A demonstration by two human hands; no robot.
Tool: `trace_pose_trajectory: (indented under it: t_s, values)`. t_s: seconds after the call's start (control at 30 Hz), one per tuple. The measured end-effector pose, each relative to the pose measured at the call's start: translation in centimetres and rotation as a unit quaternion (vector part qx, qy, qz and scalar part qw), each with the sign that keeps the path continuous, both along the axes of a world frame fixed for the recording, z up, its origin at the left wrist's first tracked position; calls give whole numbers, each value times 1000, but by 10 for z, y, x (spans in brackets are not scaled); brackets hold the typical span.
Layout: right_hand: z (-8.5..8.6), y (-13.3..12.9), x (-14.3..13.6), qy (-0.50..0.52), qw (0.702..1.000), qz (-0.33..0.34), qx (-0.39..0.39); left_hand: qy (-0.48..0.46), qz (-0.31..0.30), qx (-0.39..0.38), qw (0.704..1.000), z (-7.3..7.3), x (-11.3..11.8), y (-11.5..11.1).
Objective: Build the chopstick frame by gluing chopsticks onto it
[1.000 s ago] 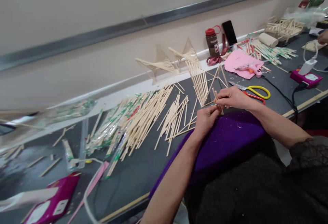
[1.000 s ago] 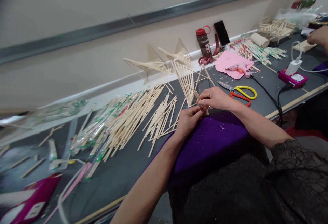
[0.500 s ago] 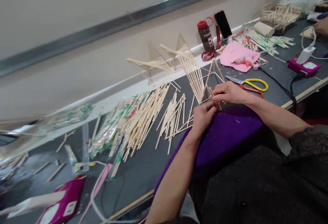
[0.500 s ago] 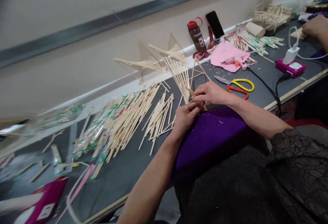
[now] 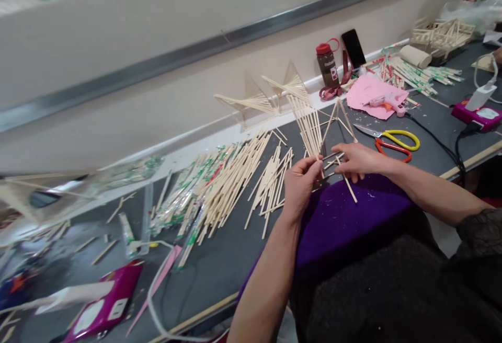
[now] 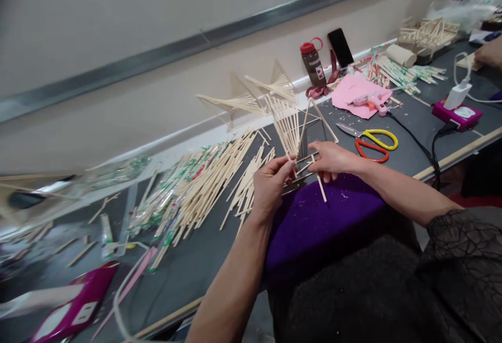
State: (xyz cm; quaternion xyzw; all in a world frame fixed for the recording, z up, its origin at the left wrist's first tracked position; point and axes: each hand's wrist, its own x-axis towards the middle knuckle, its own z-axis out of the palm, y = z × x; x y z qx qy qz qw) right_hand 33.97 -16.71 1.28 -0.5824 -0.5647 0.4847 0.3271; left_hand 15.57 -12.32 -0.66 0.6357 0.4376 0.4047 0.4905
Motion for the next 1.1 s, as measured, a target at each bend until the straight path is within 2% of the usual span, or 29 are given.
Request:
trace_pose_trajectory:
  t_s: [0.1,0.2,0.3,0.4,0.6,0.73,0.83,0.93,1.1]
  values:
    - [-2,1,1,-79,994,-24,78,-37,-37,-64,997,3,2,-4]
    - [6,4,7,-15,981,-88,172,-64,-94,-109,988,7,2,-9]
    - [24,8,17,61,974,-112,187,-78,-140,-120,980,12,4,-14]
    - [44,15,29,72,967,-115,217,-93,-166,-123,974,19,10,-18]
    - [79,39,40,98,955,-119,254,-157,-157,-143,964,44,32,-18]
    - [96,57,37,128,956,-79,251,-186,-118,-140,965,53,41,-11]
    - [105,74,40,134,961,-80,228,-211,-99,-167,958,51,40,-5]
    - [105,97,51,155,959,-126,200,-237,-75,-226,942,41,36,1]
    - [83,132,69,175,959,-175,140,-241,-54,-364,898,25,31,8]
